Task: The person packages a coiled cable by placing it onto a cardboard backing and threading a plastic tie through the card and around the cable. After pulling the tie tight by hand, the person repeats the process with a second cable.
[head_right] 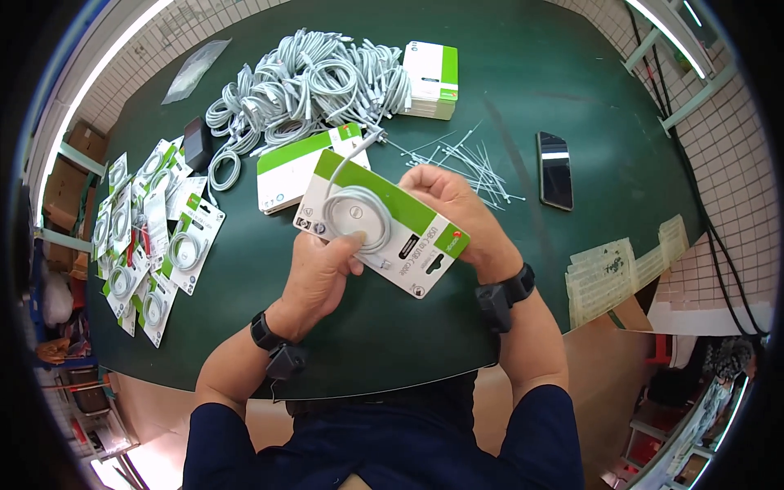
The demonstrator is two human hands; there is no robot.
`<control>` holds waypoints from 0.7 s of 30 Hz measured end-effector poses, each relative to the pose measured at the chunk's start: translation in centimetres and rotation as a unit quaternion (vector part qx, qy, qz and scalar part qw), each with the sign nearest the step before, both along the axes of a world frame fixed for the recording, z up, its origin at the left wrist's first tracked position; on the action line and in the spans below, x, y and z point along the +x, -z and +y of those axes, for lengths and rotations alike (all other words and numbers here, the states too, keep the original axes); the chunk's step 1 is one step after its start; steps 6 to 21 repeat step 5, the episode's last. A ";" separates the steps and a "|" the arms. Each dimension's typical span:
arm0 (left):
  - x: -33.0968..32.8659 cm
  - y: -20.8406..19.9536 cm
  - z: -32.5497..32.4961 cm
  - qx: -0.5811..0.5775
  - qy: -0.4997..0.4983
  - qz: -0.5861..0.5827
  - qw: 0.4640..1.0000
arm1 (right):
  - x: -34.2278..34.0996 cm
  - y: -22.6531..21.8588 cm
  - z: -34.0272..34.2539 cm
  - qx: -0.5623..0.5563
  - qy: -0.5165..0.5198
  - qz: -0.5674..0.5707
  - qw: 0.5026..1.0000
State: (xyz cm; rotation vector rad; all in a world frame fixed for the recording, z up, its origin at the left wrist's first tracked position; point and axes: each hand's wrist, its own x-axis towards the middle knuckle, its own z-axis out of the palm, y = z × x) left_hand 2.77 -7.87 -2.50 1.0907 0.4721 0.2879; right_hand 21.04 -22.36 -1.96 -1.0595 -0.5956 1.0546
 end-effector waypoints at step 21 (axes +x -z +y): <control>0.5 -0.6 0.4 -0.112 -0.036 -0.029 0.993 | 1.7 -0.8 -0.5 0.078 0.007 0.117 0.990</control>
